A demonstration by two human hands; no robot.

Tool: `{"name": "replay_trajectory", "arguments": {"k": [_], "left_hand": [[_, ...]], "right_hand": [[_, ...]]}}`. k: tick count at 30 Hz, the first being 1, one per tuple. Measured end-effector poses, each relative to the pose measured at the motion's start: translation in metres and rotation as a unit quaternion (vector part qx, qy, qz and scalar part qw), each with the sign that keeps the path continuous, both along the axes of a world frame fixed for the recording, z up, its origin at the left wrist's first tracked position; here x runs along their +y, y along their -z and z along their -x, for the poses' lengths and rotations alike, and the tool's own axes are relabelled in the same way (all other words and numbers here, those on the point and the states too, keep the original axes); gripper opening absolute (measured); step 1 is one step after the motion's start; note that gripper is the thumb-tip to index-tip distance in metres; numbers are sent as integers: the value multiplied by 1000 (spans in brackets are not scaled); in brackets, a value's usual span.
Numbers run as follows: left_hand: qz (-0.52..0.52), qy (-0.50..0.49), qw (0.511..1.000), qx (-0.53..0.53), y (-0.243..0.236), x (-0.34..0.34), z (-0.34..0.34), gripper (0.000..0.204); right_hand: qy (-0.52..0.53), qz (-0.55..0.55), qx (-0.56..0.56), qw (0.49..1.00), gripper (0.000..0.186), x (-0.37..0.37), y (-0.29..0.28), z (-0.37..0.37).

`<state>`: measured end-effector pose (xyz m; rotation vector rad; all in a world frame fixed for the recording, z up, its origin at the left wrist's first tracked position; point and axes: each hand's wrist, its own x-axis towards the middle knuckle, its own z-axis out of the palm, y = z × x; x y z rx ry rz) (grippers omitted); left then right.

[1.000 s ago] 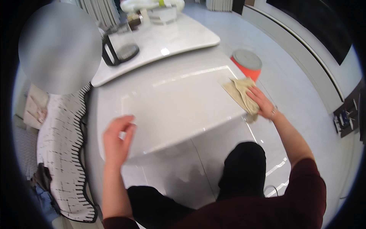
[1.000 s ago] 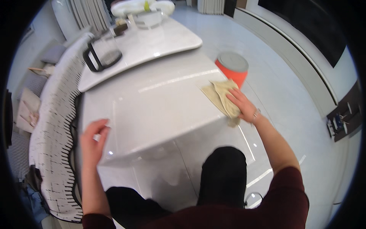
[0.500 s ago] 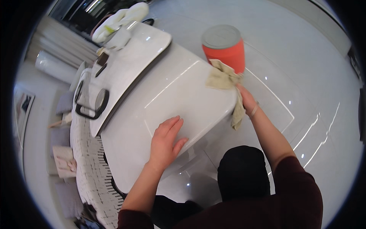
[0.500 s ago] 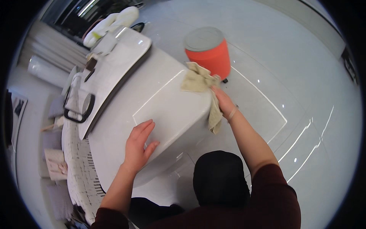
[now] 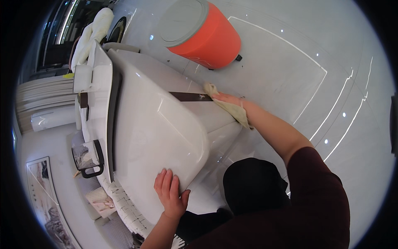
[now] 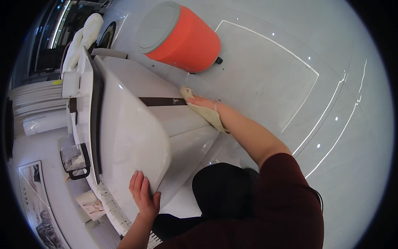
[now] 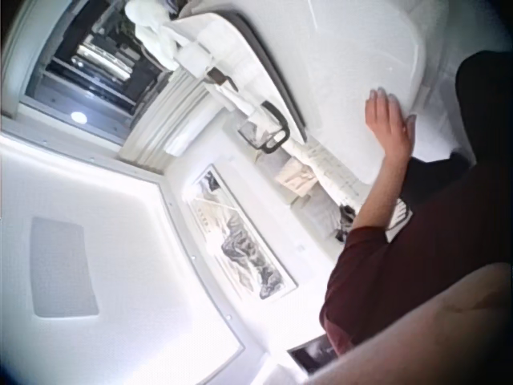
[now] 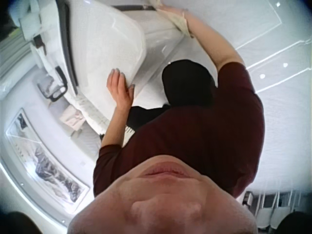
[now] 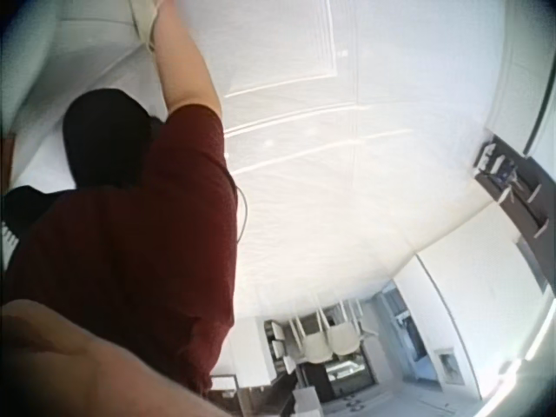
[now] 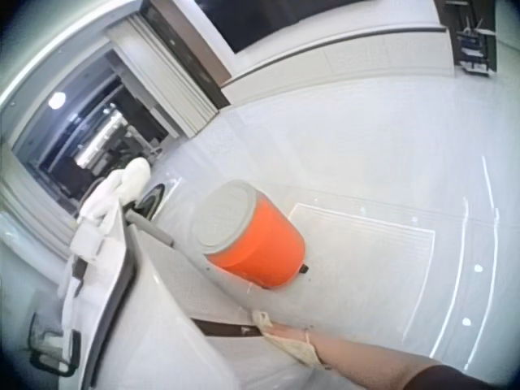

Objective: The person wipes a white coffee table, a black water dispenser, and a gray ottoman using a cloth. They move between the living room and kitchen, rinsing the cloth at the sink before returning to wipe the furniture.

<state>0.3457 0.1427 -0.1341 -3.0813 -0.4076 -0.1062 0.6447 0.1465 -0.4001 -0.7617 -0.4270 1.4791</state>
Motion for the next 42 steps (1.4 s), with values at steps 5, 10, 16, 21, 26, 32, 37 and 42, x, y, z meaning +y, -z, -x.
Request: {"name": "replay_trajectory", "arguments": {"k": [5,10,16,21,26,32,37,42], "left_hand": [[6,-3,1000,19,-2,1,-2,48],[10,-12,1000,19,-3,0,2,46],[-1,-22,1000,19,-2,-3,3,44],[2,-27,1000,11,-1,-3,0,42],[16,-38,999,12,-5,-4,-1,43],[12,-20,1000,12,-6,-1,-4,51],[13,-39,999,-7,-12,-2,-5,49],[31,-24,999,-24,-13,1,-10,54]], "right_hand": [[82,-9,-228,970,71,-65,18,24],[9,-64,-95,993,69,-43,-43,3],[-55,-156,-272,948,84,63,-126,-41],[4,-219,-295,930,88,183,-115,-48],[-49,-84,-204,974,78,199,-57,-43],[-95,161,-80,979,79,64,-41,-26],[-32,106,1,994,60,-17,20,3],[196,53,-49,978,52,-72,-45,32]]}}
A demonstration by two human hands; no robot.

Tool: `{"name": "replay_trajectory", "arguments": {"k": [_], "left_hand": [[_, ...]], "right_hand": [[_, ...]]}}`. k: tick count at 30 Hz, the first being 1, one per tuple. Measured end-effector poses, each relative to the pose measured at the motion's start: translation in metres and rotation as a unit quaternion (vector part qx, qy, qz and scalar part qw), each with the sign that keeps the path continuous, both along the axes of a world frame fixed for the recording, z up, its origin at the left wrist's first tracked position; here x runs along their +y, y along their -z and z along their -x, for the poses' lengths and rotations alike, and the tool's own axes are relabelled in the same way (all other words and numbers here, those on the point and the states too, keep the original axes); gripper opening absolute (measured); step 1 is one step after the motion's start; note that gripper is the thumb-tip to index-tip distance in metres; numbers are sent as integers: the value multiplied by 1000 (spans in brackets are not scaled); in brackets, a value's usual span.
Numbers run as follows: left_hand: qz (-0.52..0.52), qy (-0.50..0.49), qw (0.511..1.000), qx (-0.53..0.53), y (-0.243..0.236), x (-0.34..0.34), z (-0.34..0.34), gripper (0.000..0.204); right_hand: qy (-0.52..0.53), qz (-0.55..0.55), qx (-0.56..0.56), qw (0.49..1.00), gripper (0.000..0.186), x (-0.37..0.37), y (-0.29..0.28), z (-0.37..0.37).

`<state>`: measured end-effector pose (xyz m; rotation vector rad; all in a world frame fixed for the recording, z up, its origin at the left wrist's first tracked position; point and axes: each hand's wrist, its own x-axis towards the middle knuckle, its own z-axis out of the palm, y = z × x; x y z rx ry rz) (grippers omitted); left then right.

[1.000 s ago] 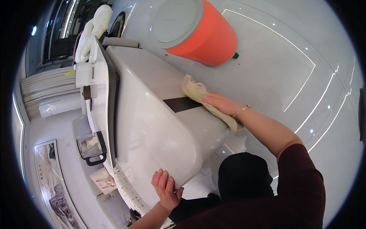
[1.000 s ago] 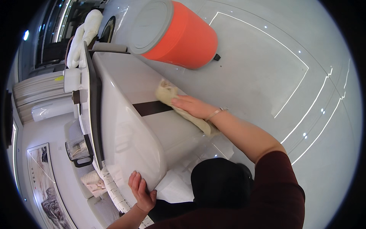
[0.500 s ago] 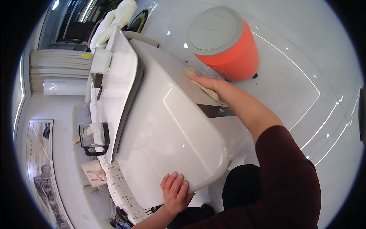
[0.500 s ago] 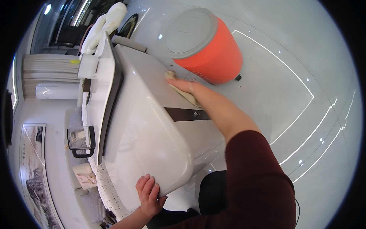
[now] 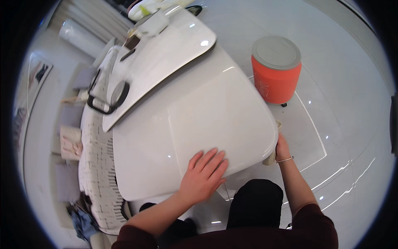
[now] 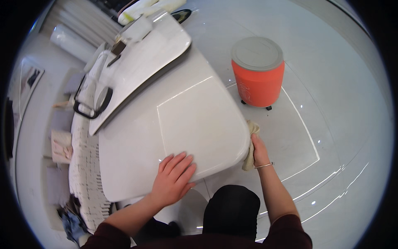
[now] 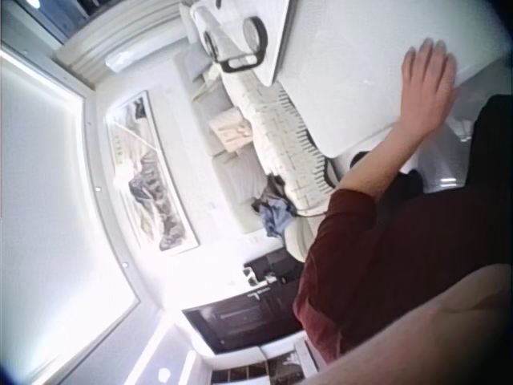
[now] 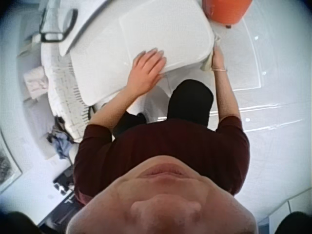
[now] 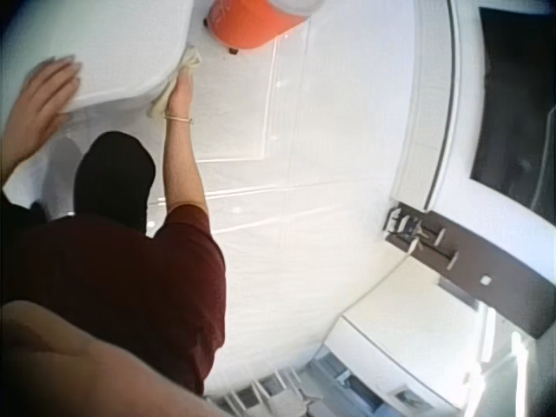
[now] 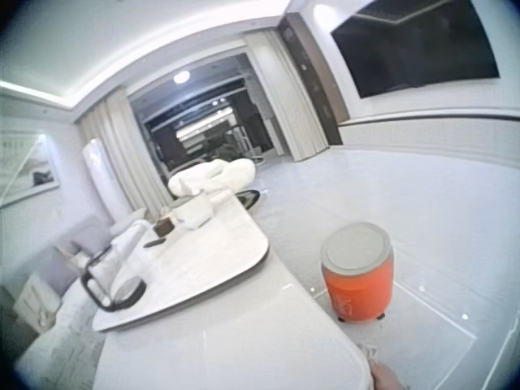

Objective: The person wipes a white coffee table, a black water dispenser, and a gray ottoman using a cloth. They move between the living room and kitchen, rinsing the cloth at the sink before returning to wipe the furniture.

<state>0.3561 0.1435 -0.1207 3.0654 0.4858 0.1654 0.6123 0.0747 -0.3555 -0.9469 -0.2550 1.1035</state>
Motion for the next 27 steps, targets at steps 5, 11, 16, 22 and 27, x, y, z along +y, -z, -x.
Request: {"name": "replay_trajectory", "arguments": {"k": [5,11,16,22,27], "left_hand": [[55,15,991,-125,4,0,23,59],[-29,-30,971,-235,-31,-5,144,61],[-119,-284,922,-234,-37,5,325,56],[-84,-421,806,-407,-17,-19,459,32],[0,-493,764,-417,12,-43,507,27]], "right_hand": [[141,-105,-7,984,48,0,-101,24],[50,7,-667,743,39,-9,-183,60],[-221,-93,-881,407,46,14,-218,185],[-308,-268,-873,266,55,61,-231,343],[-230,-433,-870,47,46,76,-217,449]]}}
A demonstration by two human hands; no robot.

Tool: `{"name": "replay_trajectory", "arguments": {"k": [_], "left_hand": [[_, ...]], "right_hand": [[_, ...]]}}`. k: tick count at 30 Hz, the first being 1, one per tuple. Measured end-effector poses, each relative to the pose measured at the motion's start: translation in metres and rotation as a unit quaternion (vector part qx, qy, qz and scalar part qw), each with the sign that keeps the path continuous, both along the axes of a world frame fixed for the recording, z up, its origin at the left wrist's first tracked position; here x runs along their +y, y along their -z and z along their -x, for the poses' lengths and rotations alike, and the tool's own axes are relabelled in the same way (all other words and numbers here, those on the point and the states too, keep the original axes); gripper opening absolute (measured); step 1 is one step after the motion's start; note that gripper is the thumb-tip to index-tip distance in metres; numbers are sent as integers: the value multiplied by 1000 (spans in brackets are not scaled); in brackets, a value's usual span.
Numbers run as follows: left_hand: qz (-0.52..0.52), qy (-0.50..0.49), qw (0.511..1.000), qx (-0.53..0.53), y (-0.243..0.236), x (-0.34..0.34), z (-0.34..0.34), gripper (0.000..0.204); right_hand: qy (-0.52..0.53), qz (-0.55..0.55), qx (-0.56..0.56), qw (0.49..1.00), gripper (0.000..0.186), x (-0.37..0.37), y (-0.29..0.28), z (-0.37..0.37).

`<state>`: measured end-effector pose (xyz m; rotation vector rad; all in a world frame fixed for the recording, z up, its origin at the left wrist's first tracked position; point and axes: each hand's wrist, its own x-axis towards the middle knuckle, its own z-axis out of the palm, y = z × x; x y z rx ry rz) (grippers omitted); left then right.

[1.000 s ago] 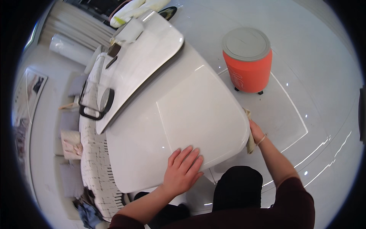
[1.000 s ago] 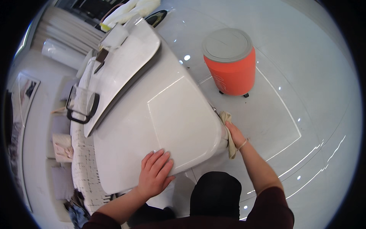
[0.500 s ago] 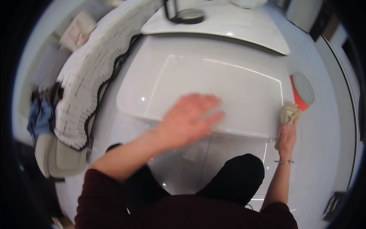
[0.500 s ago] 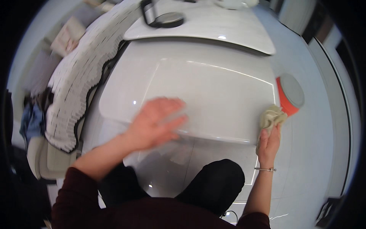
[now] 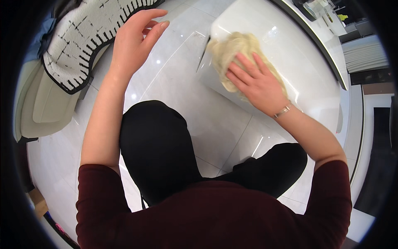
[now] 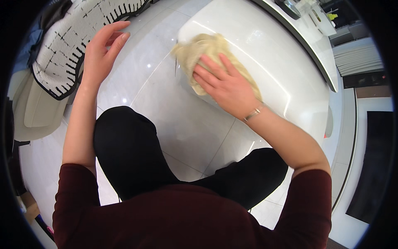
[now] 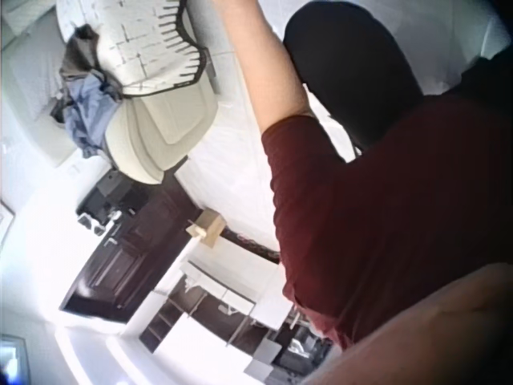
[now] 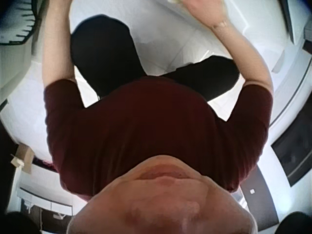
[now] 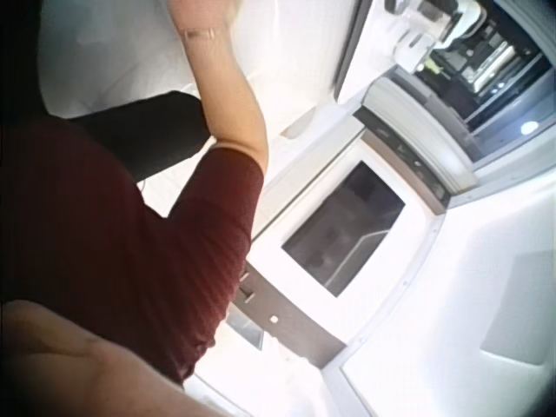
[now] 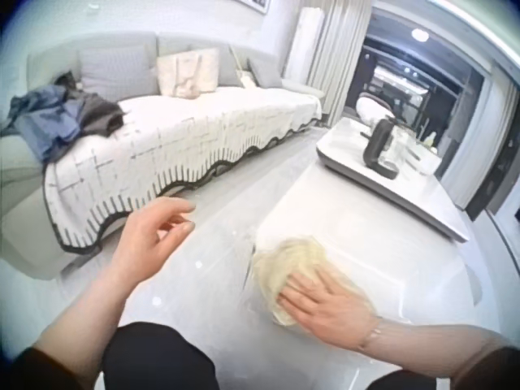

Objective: The person wipes a white coffee table, a black water dispenser, and a gray ottoman using a cloth. They move between the living room and kitchen, rinsing the cloth at the sink before returning to wipe the furniture.

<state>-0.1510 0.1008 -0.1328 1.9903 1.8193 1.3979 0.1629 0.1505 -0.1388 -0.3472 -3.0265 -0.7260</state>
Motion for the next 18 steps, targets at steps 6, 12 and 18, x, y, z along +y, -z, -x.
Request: {"name": "replay_trajectory", "arguments": {"k": [6,12,18], "left_hand": [[-29,34,999,22,19,8,15,20],[27,169,979,111,34,41,3,16],[-89,219,966,108,16,110,-26,18]], "right_hand": [[0,-94,-201,975,47,14,81,53],[49,2,-247,968,48,-14,117,-70],[317,173,-220,906,34,-81,82,-241]]}}
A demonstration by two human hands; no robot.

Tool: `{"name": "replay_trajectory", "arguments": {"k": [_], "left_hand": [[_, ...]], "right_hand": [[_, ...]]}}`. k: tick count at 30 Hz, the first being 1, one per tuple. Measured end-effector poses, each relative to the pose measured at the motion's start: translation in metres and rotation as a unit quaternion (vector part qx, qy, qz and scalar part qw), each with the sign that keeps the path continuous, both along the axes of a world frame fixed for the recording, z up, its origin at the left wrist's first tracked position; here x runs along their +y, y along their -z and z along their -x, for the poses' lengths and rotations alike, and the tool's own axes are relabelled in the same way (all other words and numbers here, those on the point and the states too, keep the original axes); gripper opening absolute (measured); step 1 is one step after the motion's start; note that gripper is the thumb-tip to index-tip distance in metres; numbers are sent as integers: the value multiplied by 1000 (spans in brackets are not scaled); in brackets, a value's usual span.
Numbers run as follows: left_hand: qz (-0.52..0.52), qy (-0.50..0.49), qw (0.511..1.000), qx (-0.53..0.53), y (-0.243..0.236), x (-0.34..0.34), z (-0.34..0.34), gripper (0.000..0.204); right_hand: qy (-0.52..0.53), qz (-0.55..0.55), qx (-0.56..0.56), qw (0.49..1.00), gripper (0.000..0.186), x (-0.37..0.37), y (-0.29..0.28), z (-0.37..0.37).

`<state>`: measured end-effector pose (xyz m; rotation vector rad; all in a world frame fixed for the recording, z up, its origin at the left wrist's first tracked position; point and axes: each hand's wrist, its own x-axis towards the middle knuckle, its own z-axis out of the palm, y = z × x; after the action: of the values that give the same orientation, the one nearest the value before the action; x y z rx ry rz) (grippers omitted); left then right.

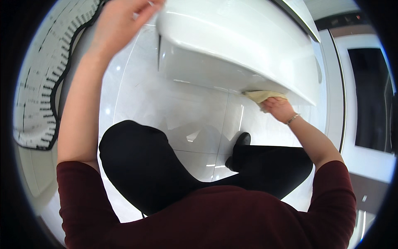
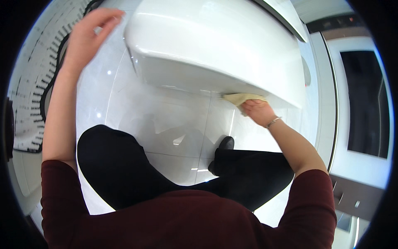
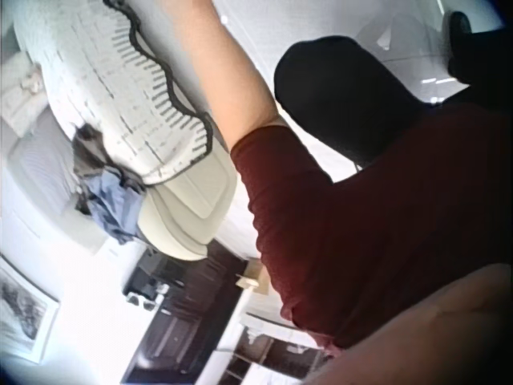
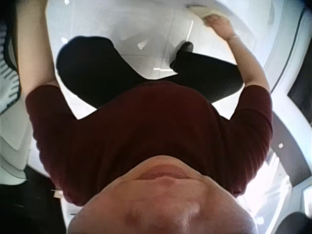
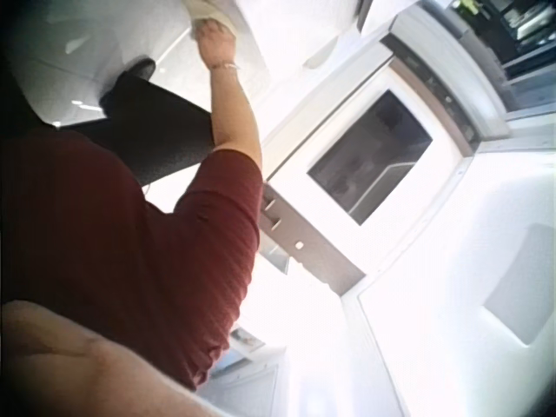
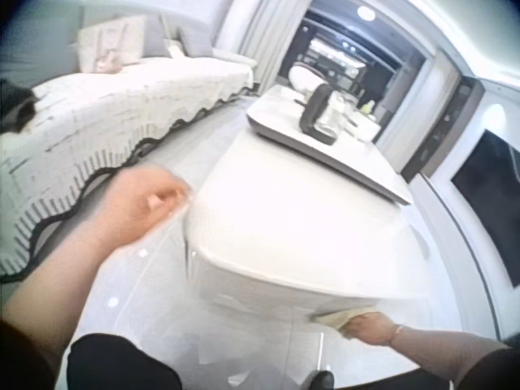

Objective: The person wipes a white coffee table, a black water dispenser, and a gray ottoman using a cloth. They move between the living room and kitchen, rinsing the cloth at the sink before returning to wipe the furniture.

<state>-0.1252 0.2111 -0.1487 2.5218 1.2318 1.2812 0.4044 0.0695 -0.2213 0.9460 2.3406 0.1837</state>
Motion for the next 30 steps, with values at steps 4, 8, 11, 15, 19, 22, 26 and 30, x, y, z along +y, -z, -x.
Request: {"name": "replay_trajectory", "arguments": {"k": [4,8,11,15,19,22,26,30], "left_hand": [[70,-35,974,-213,-33,27,-17,18],[82,39,956,-279,-30,44,-33,17],[111,14,957,-269,-18,40,-23,16],[99,87,954,-269,-11,34,-19,15],[96,66,954,-275,-10,17,13,14],[97,32,956,-274,-14,10,26,13],[73,-19,965,-249,-16,2,42,14],[141,-107,961,-214,-16,-9,72,20]], "right_hand": [[183,29,-62,981,30,-30,-27,-53],[747,-148,189,620,27,-55,17,-154],[759,-214,607,97,30,0,51,-34],[591,-135,791,-87,42,-7,149,-34],[546,21,822,-160,46,42,168,120],[557,148,781,-240,43,69,149,248],[646,310,651,-248,44,84,133,343],[642,375,667,-46,38,76,84,402]]}}
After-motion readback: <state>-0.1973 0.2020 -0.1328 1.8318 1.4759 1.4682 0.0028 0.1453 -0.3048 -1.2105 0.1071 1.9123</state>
